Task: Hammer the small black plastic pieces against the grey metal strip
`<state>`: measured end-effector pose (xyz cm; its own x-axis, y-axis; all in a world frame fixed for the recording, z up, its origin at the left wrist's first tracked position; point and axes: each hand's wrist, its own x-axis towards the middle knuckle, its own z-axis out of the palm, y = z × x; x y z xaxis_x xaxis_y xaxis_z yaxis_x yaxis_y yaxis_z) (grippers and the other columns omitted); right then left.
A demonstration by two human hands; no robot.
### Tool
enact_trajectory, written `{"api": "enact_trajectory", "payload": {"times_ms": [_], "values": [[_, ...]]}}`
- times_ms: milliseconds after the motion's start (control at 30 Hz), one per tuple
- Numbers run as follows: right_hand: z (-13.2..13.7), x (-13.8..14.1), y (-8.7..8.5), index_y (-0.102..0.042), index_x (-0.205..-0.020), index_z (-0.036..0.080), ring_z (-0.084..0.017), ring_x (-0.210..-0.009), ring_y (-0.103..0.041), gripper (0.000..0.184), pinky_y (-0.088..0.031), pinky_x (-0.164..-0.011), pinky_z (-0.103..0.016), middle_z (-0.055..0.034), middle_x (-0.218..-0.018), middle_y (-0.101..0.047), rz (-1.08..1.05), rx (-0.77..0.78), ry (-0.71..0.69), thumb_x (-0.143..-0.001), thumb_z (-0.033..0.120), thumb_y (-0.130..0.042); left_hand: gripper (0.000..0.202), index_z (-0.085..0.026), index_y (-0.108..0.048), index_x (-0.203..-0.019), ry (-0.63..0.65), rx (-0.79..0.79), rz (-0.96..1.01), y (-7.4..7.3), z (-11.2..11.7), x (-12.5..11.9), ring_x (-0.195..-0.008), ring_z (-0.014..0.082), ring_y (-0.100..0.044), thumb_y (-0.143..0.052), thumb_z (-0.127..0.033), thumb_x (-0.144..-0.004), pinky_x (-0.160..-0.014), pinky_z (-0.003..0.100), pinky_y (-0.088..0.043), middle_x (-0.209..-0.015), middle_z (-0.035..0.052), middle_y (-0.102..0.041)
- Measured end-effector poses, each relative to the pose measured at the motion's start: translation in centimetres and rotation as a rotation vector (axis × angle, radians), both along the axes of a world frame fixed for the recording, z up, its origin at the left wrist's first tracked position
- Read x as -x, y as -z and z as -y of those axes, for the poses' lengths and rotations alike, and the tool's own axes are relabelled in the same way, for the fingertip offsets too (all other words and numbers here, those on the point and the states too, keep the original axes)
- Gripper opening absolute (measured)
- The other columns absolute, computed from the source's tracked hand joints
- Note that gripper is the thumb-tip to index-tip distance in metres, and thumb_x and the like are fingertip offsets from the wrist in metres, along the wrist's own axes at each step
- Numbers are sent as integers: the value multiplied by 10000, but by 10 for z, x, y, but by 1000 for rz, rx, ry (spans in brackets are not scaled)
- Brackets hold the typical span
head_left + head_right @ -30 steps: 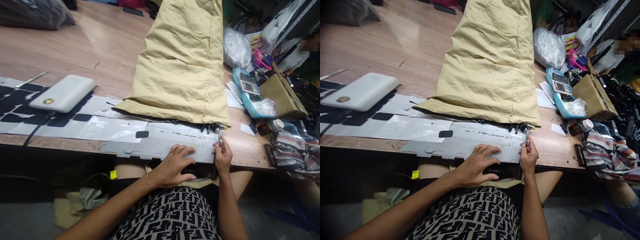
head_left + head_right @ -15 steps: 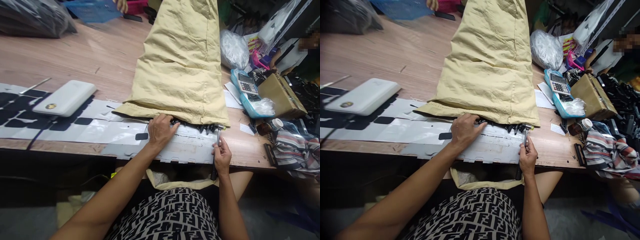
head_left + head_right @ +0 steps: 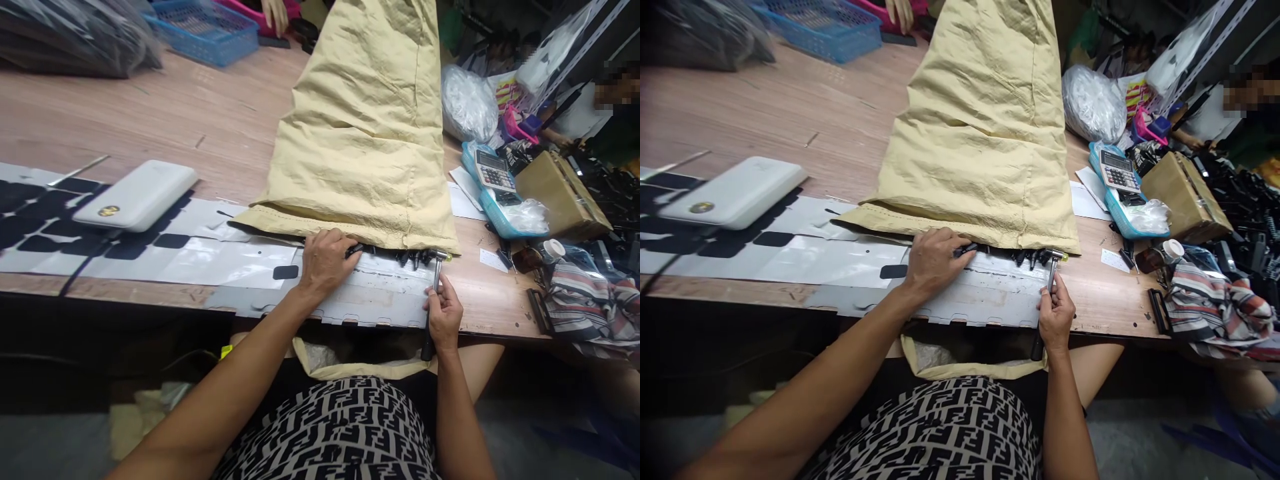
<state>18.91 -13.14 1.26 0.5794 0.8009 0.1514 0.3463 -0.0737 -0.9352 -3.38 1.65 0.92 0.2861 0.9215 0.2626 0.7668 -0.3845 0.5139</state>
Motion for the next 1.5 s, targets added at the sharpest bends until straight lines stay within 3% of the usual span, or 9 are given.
{"api": "enact_trajectory", "payload": {"times_ms": [167, 267, 400, 533, 667, 800, 933, 1200, 1500], "values": [[1, 2, -1, -586, -1388, 124, -90, -552, -551, 550, -493, -527, -238, -13, -830, -650, -2, 17, -7, -883, 342, -606, 211, -230, -759, -957, 187, 119, 117, 4, 26, 15, -859, 232, -581, -637, -369, -856, -801, 373, -425, -852, 46, -655], [0, 1, -1, -589, -1386, 141, -88, -548, -539, 545, -493, -521, -238, -10, -831, -651, -1, 10, 0, -882, 347, -610, 196, -233, -750, -980, 313, 162, 130, 7, 37, 6, -886, 225, -567, -649, -352, -861, -823, 367, -413, -867, 38, -669], [0, 0, 1, -587, -1388, 148, -91, -551, -554, 545, -498, -521, -239, -11, -836, -654, 9, 2, -15, -879, 343, -612, 188, -243, -744, -1003, 374, 183, 114, 7, 35, -13, -914, 234, -555, -685, -321, -842, -849, 383, -386, -893, 36, -676], [5, -3, 6, -554, -1420, 143, -102, -606, -585, 569, -528, -566, -247, -36, -899, -682, 44, -15, -32, -881, 319, -611, 188, -255, -737, -993, 383, 201, 149, 8, 30, -19, -919, 233, -561, -712, -329, -823, -876, 384, -380, -880, 24, -679], [17, 0, 2, -532, -1445, 175, -133, -694, -622, 590, -546, -607, -264, -66, -991, -711, 270, -40, -57, -875, 271, -648, 161, -248, -726, -959, 380, 230, 184, 8, 29, -17, -920, 225, -572, -727, -321, -815, -870, 373, -378, -871, 13, -693], [27, 13, -14, -581, -1410, 221, -193, -851, -672, 528, -590, -770, -336, -79, -1014, -707, 532, -115, -292, -886, 162, -617, 155, -246, -738, -943, 366, 237, 183, 8, 29, -17, -924, 225, -567, -748, -308, -800, -871, 375, -371, -853, 6, -690], [31, 31, -26, -548, -1448, 219, -211, -892, -692, 550, -602, -803, -340, -94, -1015, -705, 593, -133, -431, -909, 110, -549, 156, -248, -747, -938, 357, 243, 191, 8, 28, -19, -925, 221, -559, -758, -293, -788, -881, 377, -370, -859, 4, -690], [35, 38, -20, -523, -1471, 212, -199, -841, -675, 574, -598, -764, -312, -91, -963, -680, 675, -60, -460, -911, 90, -504, 129, -237, -750, -902, 339, 262, 203, 5, 29, -20, -910, 216, -560, -756, -255, -774, -869, 374, -363, -842, -1, -687], [38, 32, -25, -549, -1446, 213, -215, -902, -691, 562, -597, -829, -344, -97, -1022, -696, 632, -117, -400, -902, 72, -540, 146, -244, -752, -895, 337, 251, 216, 8, 28, -20, -912, 221, -553, -779, -271, -753, -857, 369, -354, -826, -7, -689]]}}
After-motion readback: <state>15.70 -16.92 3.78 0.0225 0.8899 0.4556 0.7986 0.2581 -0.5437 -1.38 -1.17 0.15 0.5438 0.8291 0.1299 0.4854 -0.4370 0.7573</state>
